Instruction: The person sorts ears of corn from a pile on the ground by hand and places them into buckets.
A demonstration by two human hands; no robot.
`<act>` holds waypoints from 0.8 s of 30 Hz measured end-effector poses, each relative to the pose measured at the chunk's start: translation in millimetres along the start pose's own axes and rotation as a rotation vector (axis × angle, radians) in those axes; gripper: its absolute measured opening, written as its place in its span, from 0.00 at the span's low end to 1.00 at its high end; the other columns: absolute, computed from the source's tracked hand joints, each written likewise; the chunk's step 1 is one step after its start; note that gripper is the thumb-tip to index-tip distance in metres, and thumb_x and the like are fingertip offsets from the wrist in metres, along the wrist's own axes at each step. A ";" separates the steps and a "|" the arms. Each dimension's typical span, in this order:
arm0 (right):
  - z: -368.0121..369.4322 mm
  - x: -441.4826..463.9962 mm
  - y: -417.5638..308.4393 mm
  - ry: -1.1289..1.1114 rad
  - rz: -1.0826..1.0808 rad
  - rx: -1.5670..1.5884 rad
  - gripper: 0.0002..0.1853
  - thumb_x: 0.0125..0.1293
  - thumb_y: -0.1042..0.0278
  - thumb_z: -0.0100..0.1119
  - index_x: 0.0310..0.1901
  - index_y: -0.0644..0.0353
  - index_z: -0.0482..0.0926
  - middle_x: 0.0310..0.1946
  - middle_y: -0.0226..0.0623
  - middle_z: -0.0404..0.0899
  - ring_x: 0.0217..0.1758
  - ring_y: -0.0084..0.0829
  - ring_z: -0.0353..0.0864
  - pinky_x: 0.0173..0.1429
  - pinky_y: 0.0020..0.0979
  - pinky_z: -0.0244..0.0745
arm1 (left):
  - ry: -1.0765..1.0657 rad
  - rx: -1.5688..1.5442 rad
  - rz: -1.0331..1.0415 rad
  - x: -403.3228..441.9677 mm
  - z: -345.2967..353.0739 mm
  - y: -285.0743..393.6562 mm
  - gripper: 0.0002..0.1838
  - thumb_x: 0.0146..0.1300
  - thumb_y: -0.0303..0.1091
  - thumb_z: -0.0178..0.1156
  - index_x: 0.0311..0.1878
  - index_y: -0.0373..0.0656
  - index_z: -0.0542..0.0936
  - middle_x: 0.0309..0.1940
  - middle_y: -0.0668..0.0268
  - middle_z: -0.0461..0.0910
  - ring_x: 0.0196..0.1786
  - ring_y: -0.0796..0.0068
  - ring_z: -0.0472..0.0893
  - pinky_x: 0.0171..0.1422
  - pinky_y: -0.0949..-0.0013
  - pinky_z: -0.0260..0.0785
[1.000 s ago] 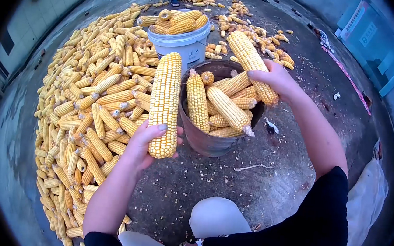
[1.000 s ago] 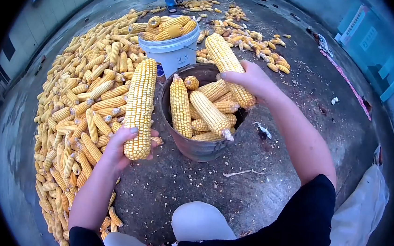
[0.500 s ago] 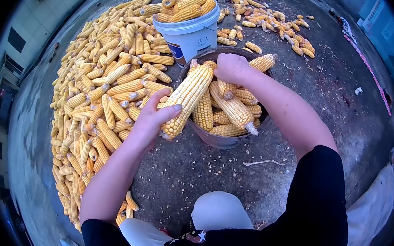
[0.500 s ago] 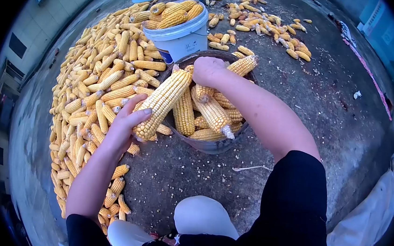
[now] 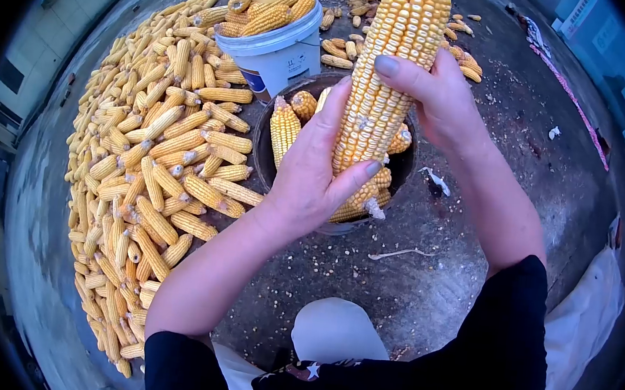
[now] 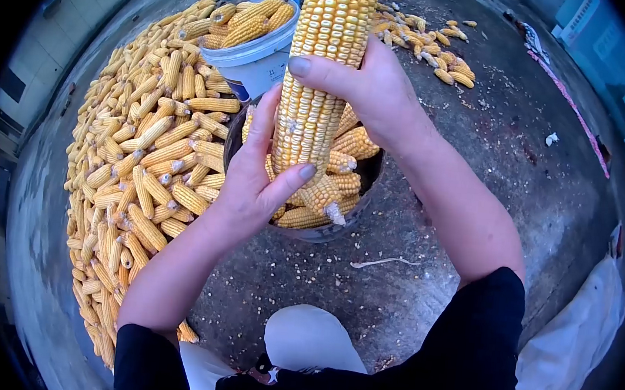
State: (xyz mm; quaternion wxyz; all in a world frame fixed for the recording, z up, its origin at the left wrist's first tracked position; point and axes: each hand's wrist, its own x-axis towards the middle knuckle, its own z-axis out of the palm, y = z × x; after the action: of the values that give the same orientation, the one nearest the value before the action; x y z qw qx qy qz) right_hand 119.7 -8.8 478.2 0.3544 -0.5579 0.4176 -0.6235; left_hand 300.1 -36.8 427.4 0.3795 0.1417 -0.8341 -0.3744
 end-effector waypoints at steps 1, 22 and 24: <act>-11.5 -1.9 -10.3 -0.019 0.014 -0.141 0.25 0.54 0.58 0.69 0.48 0.64 0.74 0.40 0.36 0.80 0.44 0.25 0.80 0.51 0.29 0.75 | 0.042 0.152 0.054 3.8 2.1 -3.3 0.38 0.56 0.38 0.63 0.68 0.39 0.58 0.57 0.50 0.69 0.58 0.53 0.71 0.63 0.56 0.62; -43.6 -54.9 9.4 0.464 -0.173 -0.287 0.34 0.49 0.77 0.71 0.57 0.66 0.64 0.51 0.39 0.75 0.54 0.30 0.76 0.60 0.33 0.72 | -0.362 0.807 -0.005 48.1 115.3 -71.1 0.20 0.53 0.39 0.61 0.51 0.46 0.76 0.45 0.59 0.69 0.51 0.61 0.69 0.51 0.60 0.61; -50.2 -65.2 -0.4 0.461 -0.106 -0.178 0.34 0.50 0.79 0.70 0.58 0.65 0.63 0.52 0.41 0.74 0.54 0.33 0.77 0.60 0.35 0.72 | -0.350 1.002 0.052 53.5 124.1 -86.0 0.19 0.57 0.40 0.57 0.52 0.49 0.76 0.45 0.60 0.67 0.50 0.63 0.67 0.50 0.61 0.58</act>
State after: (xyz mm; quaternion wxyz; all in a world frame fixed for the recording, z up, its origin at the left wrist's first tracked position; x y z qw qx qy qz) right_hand 78.2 56.9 451.0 0.1662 -0.4512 0.5106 -0.7128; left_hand 168.3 -58.9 339.1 0.1295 0.2205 -0.9648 0.0615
